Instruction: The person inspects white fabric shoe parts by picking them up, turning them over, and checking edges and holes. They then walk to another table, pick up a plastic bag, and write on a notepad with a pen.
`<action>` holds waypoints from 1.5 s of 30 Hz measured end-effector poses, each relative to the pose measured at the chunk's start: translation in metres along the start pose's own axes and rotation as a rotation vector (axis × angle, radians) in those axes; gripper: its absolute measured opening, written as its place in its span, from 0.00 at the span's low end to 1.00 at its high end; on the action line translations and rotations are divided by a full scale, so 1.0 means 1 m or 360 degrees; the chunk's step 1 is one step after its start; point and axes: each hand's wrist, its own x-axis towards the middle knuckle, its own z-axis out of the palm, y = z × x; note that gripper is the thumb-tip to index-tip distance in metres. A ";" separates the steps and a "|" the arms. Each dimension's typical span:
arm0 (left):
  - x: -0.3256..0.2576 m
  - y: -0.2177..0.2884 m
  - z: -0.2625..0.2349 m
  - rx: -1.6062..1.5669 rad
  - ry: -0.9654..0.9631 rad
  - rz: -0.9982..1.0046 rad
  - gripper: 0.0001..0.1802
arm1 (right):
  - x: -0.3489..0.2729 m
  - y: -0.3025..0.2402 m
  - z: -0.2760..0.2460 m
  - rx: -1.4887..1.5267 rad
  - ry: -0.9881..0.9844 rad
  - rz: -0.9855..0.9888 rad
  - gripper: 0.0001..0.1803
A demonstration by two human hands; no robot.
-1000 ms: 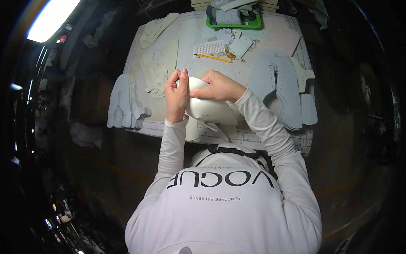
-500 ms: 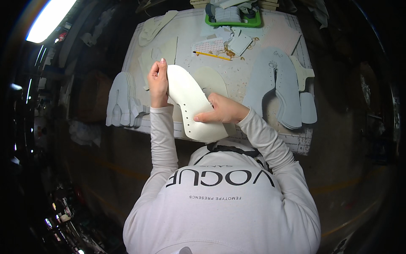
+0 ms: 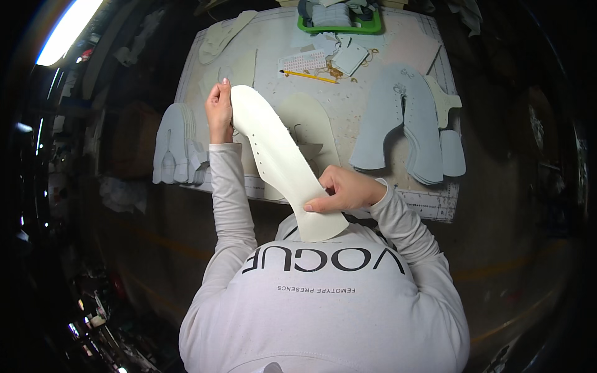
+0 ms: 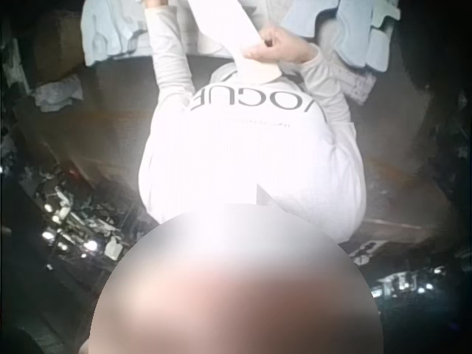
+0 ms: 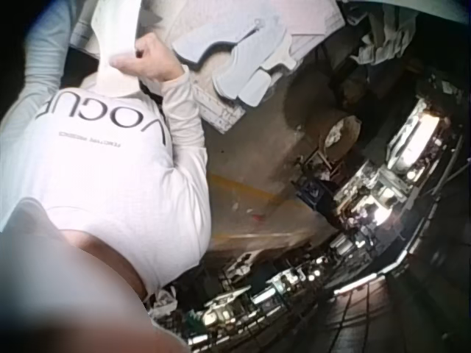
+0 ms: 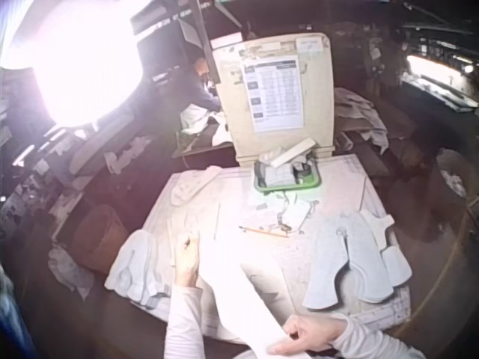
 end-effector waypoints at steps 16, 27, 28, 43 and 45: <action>-0.023 -0.072 -0.009 0.0195 -0.0161 -0.0469 0.13 | -0.026 -0.006 -0.040 0.0118 -0.0214 -0.0013 0.10; -0.067 0.010 0.025 0.0074 -0.1178 -0.0018 0.16 | 0.059 -0.013 -0.047 -0.1099 0.1491 -0.0869 0.11; -0.070 0.019 0.029 0.0000 -0.1146 -0.0030 0.15 | 0.061 -0.015 -0.046 -0.0852 0.1367 -0.0765 0.12; -0.087 0.039 0.048 0.0147 -0.1170 -0.0420 0.12 | 0.072 -0.026 -0.053 -0.1540 0.1819 -0.0887 0.09; -0.093 0.037 0.047 0.0038 -0.1138 -0.0453 0.12 | 0.076 -0.031 -0.063 -0.1467 0.1886 -0.0857 0.09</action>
